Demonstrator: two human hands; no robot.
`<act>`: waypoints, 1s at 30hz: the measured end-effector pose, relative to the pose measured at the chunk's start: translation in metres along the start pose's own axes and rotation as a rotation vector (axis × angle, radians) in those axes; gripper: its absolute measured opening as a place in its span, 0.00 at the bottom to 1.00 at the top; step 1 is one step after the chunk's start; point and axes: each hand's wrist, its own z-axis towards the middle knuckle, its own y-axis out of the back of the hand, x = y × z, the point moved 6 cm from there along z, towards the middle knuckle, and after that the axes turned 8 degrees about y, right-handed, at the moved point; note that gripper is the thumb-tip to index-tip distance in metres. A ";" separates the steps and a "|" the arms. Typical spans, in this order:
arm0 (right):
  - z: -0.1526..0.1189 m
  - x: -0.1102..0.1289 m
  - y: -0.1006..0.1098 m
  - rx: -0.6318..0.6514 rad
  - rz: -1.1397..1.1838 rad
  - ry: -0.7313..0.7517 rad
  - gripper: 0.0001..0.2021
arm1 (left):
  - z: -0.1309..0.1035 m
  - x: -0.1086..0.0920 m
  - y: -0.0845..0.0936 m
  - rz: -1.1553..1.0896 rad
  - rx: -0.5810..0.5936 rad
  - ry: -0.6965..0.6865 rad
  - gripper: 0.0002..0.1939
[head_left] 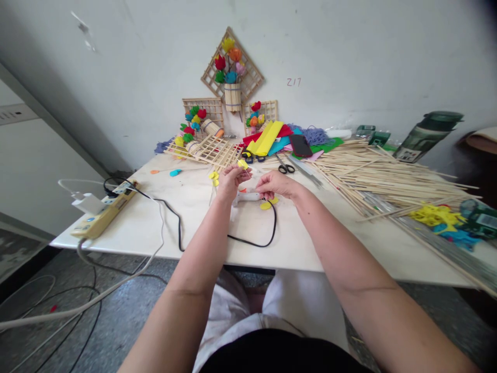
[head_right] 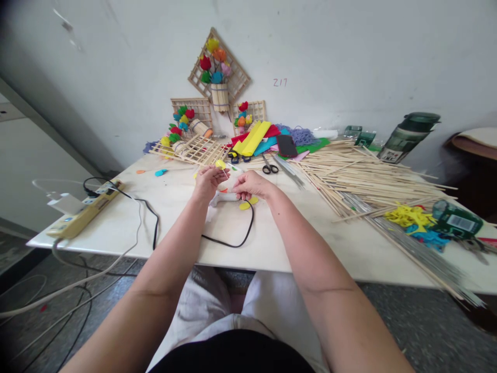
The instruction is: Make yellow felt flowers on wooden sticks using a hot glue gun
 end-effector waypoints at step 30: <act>-0.004 0.007 0.006 -0.053 -0.120 -0.010 0.15 | 0.001 0.002 0.001 0.008 0.037 0.012 0.13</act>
